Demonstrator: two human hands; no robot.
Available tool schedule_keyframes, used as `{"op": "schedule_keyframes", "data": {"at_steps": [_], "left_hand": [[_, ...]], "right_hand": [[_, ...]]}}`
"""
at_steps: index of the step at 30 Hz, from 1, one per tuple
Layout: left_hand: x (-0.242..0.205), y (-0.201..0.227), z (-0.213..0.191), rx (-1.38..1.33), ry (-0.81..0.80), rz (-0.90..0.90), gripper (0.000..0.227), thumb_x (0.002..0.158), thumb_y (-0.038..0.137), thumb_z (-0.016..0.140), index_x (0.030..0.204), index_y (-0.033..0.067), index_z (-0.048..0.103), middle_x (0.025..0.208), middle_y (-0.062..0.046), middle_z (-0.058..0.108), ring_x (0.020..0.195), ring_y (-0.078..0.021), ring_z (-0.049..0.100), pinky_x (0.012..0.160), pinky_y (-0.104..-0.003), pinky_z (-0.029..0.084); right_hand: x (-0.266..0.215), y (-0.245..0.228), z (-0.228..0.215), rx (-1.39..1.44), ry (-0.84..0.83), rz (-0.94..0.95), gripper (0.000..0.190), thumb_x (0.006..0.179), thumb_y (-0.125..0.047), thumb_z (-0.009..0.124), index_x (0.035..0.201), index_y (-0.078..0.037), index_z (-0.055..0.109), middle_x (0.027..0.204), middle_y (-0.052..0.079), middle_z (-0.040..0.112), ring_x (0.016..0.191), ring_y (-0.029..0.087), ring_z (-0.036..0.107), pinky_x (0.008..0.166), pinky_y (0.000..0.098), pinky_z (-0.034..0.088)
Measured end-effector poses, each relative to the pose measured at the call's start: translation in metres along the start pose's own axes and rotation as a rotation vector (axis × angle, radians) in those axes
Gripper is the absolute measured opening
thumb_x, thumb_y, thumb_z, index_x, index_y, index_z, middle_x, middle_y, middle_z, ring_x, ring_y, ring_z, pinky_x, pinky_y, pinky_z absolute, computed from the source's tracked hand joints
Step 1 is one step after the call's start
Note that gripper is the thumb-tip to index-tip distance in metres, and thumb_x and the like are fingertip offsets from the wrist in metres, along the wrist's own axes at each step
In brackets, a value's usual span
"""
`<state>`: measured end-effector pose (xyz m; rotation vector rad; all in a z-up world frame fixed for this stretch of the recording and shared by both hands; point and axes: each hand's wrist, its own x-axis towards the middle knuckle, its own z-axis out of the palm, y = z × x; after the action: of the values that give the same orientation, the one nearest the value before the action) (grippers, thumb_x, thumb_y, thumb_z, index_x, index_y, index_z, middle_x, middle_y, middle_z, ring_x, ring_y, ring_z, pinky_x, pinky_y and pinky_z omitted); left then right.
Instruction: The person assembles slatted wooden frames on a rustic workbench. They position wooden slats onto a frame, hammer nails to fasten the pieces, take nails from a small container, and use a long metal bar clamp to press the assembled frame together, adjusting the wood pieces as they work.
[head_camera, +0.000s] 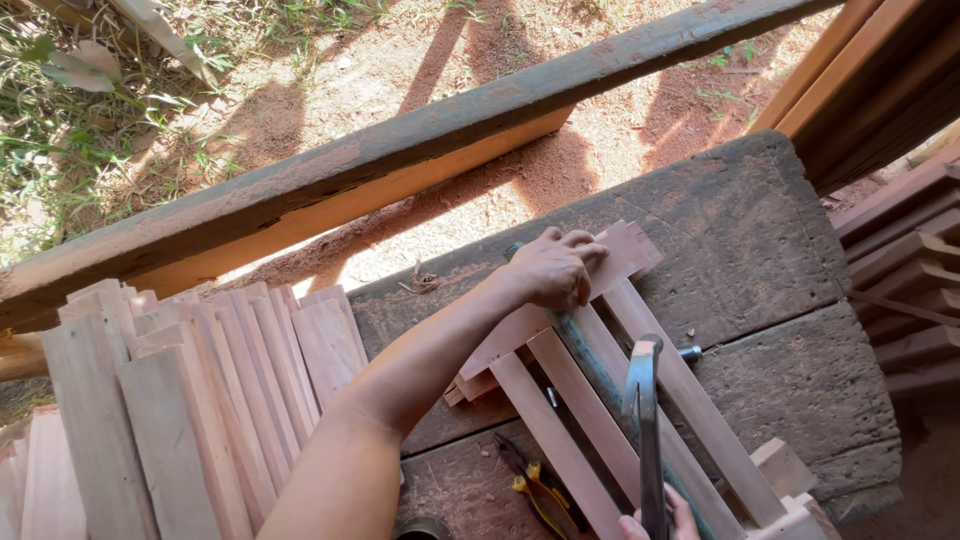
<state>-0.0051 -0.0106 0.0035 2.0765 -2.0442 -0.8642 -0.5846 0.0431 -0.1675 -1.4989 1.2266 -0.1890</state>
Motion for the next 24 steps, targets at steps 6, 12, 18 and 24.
{"op": "schedule_keyframes", "data": {"at_steps": [6, 12, 18, 24], "left_hand": [[0.014, -0.014, 0.015, -0.018, -0.042, 0.068, 0.026, 0.070, 0.029, 0.076, 0.090, 0.0440, 0.082, 0.159, 0.010, 0.039, 0.146, -0.0234, 0.024, 0.096, -0.045, 0.038], [0.017, -0.017, 0.018, -0.075, -0.012, 0.087, 0.026, 0.070, 0.033, 0.078, 0.094, 0.0426, 0.081, 0.160, 0.010, 0.036, 0.146, -0.0230, 0.024, 0.093, -0.046, 0.040], [0.018, -0.014, 0.016, -0.059, -0.068, 0.039, 0.022, 0.073, 0.034, 0.078, 0.094, 0.0394, 0.081, 0.161, 0.012, 0.036, 0.147, -0.0214, 0.025, 0.092, -0.045, 0.042], [0.024, -0.016, 0.028, -0.099, 0.021, 0.057, 0.032, 0.067, 0.040, 0.083, 0.098, 0.0341, 0.080, 0.159, 0.010, 0.037, 0.144, -0.0217, 0.027, 0.092, -0.046, 0.041]], "right_hand": [[0.014, -0.111, 0.020, 0.154, -0.069, -0.037, 0.049, 0.078, -0.011, 0.077, 0.122, 0.001, 0.057, 0.069, 0.007, 0.066, 0.055, 0.011, 0.061, 0.057, 0.0285, 0.051], [0.022, -0.194, 0.044, 0.048, -0.046, -0.005, 0.023, 0.092, -0.013, 0.063, 0.110, 0.001, 0.063, 0.065, 0.005, 0.061, 0.052, 0.010, 0.055, 0.052, 0.0257, 0.045], [0.021, -0.230, 0.059, -0.098, -0.080, -0.014, 0.025, 0.095, -0.020, 0.058, 0.109, 0.000, 0.065, 0.061, 0.004, 0.060, 0.050, 0.010, 0.054, 0.050, 0.0269, 0.046], [0.021, -0.231, 0.060, -0.160, -0.104, 0.033, 0.026, 0.095, -0.024, 0.059, 0.103, 0.000, 0.065, 0.062, 0.005, 0.061, 0.050, 0.012, 0.055, 0.049, 0.0287, 0.046]]}}
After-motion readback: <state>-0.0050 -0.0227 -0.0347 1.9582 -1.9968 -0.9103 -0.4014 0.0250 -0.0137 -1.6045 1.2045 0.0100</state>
